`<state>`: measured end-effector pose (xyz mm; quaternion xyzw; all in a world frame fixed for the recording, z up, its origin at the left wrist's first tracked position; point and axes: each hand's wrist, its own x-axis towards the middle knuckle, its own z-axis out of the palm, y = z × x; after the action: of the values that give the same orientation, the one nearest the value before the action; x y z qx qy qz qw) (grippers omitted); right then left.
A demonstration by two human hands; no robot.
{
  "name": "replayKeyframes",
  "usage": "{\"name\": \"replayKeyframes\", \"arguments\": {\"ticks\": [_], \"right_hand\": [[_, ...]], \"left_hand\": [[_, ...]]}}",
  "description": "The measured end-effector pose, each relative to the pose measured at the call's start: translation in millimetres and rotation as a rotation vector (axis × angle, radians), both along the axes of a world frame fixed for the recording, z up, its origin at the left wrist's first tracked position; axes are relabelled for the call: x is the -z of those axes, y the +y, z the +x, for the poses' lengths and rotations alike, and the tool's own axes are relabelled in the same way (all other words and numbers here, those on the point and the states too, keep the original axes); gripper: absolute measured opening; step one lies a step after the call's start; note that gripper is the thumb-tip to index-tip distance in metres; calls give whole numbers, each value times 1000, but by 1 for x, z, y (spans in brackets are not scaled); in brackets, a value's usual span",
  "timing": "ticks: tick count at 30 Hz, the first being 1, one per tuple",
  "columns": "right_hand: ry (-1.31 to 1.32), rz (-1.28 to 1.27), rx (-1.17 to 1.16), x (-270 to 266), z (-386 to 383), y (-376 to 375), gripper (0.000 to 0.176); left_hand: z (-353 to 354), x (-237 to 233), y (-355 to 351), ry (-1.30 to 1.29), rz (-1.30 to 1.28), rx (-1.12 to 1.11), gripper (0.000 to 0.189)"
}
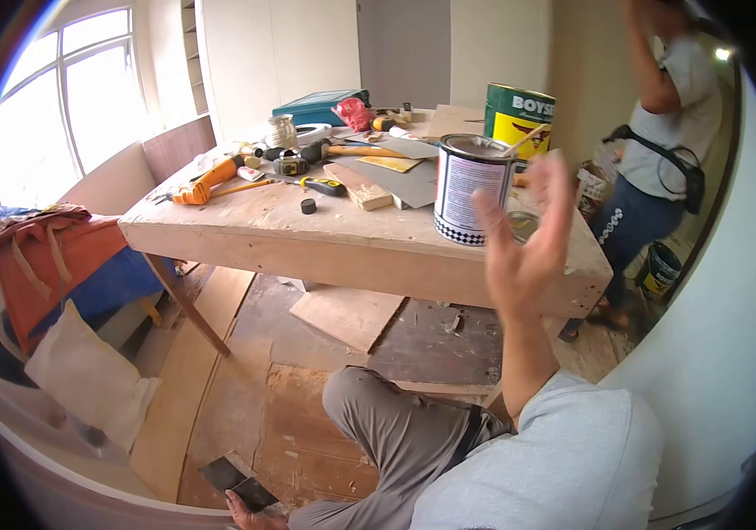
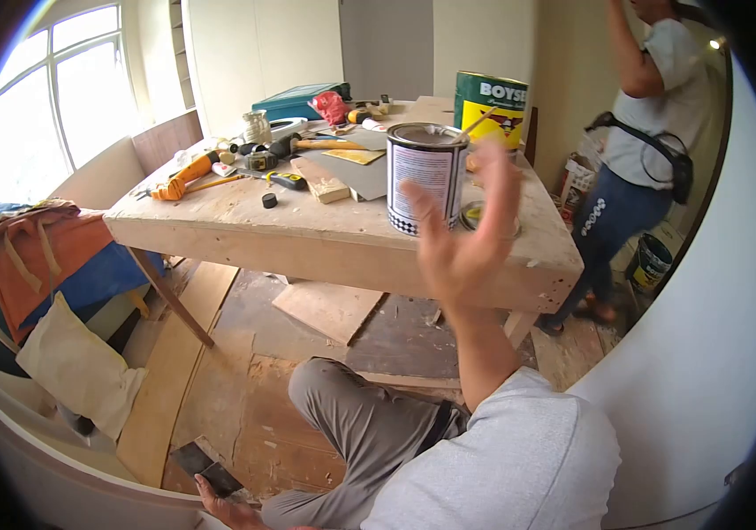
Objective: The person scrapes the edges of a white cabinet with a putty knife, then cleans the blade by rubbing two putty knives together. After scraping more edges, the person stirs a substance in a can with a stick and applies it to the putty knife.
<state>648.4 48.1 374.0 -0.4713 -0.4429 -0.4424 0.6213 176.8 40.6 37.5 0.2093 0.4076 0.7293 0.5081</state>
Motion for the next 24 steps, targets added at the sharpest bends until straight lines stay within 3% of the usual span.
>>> {"name": "replayKeyframes", "arguments": {"ticks": [1,3,4,6,7,8,9,10,11,12,13,15,17,19,20,22,23,24], "right_hand": [[1,2,9,-8,14,-3,88],[118,-50,64,-18,35,-4,116],[117,-65,49,-22,41,-5,116],[334,-358,-91,-24,43,11,111],[211,-303,12,-20,50,28,105],[318,-462,-29,-15,81,43,99],[31,-265,270,-6,110,64,83],[125,-409,230,-27,85,49,73],[168,-308,293,-24,104,63,73],[-31,-220,-54,-24,113,65,80],[98,-282,16,-20,101,71,70],[18,-432,-65,-34,65,58,66],[18,-331,-74,-38,63,65,60],[80,-459,-202,-45,-22,31,62],[219,-442,-429,-35,-49,22,64],[205,-522,-802,-18,-96,15,85],[198,-690,-1186,-4,-64,45,88],[186,-777,-1475,14,-101,44,94]], "left_hand": [[-6,3,1,1,-33,19,45],[-1,14,14,-39,55,46,46],[-1,23,15,-80,134,55,47],[5,19,16,-47,28,-60,41],[-1,20,14,-74,66,52,39],[5,8,13,-95,83,34,37],[12,-7,9,-41,57,-34,36],[13,-14,7,16,49,-47,35],[14,-17,6,53,7,-79,36],[12,-21,1,140,-42,-92,39],[9,-21,2,111,-22,-77,40],[8,-12,5,7,-49,-43,41],[11,-8,8,-32,-37,-58,33],[14,-4,12,-35,-51,-72,31],[11,1,12,-10,-72,-46,29],[15,6,18,19,-110,-24,28],[15,11,22,55,-129,-5,27],[17,17,25,90,-148,14,27]]}}
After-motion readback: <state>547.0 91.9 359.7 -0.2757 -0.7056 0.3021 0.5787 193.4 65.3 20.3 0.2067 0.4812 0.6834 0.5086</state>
